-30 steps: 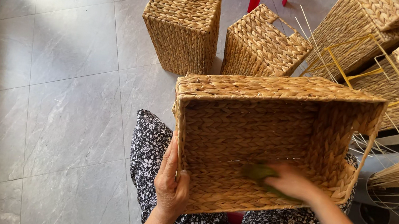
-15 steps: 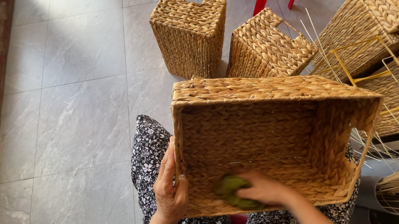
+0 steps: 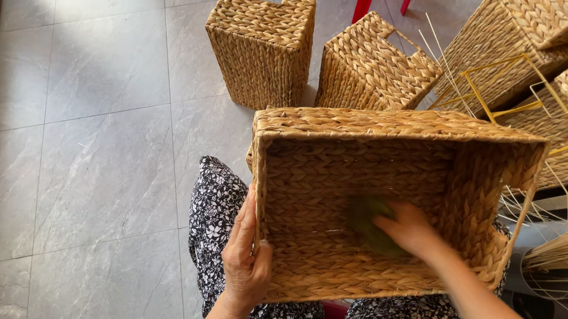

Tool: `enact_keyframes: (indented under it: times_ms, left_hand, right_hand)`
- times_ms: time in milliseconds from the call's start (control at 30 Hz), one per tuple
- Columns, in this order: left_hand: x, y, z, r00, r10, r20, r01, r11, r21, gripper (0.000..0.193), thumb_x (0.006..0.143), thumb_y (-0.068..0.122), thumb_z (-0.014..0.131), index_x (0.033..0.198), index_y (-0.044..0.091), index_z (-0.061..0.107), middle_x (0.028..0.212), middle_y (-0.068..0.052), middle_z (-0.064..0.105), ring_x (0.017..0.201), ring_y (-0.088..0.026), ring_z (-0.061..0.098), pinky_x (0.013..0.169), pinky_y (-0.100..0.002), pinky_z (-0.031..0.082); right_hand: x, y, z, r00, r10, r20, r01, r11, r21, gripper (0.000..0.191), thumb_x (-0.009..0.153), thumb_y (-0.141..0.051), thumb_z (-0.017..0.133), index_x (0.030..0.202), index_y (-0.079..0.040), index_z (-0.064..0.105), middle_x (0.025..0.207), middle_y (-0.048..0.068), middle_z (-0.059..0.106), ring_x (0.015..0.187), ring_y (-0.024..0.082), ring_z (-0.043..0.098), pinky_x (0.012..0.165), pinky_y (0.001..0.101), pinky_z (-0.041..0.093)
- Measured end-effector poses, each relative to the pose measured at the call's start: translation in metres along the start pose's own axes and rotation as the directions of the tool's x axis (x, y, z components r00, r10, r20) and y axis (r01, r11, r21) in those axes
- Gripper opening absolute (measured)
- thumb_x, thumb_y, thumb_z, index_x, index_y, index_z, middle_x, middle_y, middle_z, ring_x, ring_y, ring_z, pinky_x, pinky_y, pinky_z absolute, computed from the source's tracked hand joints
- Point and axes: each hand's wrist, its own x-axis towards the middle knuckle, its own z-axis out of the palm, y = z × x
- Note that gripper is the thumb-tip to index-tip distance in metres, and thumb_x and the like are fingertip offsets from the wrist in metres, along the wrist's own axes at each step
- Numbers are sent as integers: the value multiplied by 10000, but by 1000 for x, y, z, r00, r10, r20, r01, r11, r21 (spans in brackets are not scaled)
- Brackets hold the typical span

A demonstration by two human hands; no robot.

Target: The person sits on the floor and wipes the inside and outside of a woven water-hyacinth storage basket with a green cloth, turning the basket to reach all sides. They briefly use scissors to trim stray fibers from the woven surface, then resume wiping the basket.

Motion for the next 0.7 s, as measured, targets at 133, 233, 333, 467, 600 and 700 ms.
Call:
enact_keyframes:
  times_ms: [133, 233, 333, 467, 600, 700]
  left_hand:
    - [2, 3, 1, 1000, -22, -12, 22, 999, 26, 841, 718, -205, 403, 1538, -19, 396, 1593, -223, 446, 1506, -340, 423, 1231, -393, 353]
    - [4, 4, 0, 999, -35, -25, 36, 999, 24, 843, 720, -205, 385, 1542, -18, 390, 1591, -219, 453, 1499, -330, 434, 1233, -396, 351]
    - [5, 4, -4, 998, -65, -21, 65, 998, 5, 817, 752, -207, 387, 1546, -15, 389, 1582, -208, 466, 1484, -309, 453, 1219, -384, 366]
    - [2, 5, -4, 990, -142, -13, 140, 986, -86, 775, 816, -206, 396, 1565, -9, 364, 1593, -192, 459, 1447, -266, 485, 1193, -354, 405]
    - [3, 5, -3, 991, -134, 22, 136, 982, -135, 788, 814, -215, 374, 1575, -10, 345, 1603, -183, 443, 1461, -252, 474, 1206, -352, 419]
    - [6, 6, -2, 986, -159, 45, 164, 976, -146, 786, 819, -211, 374, 1577, -7, 342, 1612, -180, 439, 1455, -245, 486, 1196, -346, 435]
  right_hand:
    - [33, -101, 48, 796, -476, -373, 487, 871, -72, 670, 782, -164, 727, 1428, -97, 561, 1495, 220, 490, 1386, 425, 432, 1171, 496, 365]
    - [51, -155, 65, 612, -730, -305, 650, 684, -332, 753, 669, -256, 782, 1379, -129, 567, 1458, 224, 470, 1349, 433, 409, 1104, 576, 349]
    - [59, -160, 64, 618, -758, -209, 598, 625, -502, 676, 720, -241, 770, 1375, -195, 607, 1471, 158, 510, 1333, 387, 468, 1069, 573, 392]
    - [68, -108, 42, 623, -745, -238, 528, 625, -575, 597, 777, -154, 723, 1361, -255, 654, 1519, 69, 547, 1320, 321, 548, 1059, 490, 468]
    - [58, -36, 4, 625, -642, -444, 462, 763, -452, 524, 812, -163, 717, 1329, -129, 638, 1446, 148, 556, 1301, 388, 547, 1094, 508, 472]
    - [48, 10, -32, 733, -332, -593, 115, 920, -374, 476, 916, -143, 726, 1368, -55, 607, 1448, 248, 525, 1294, 464, 505, 1049, 514, 452]
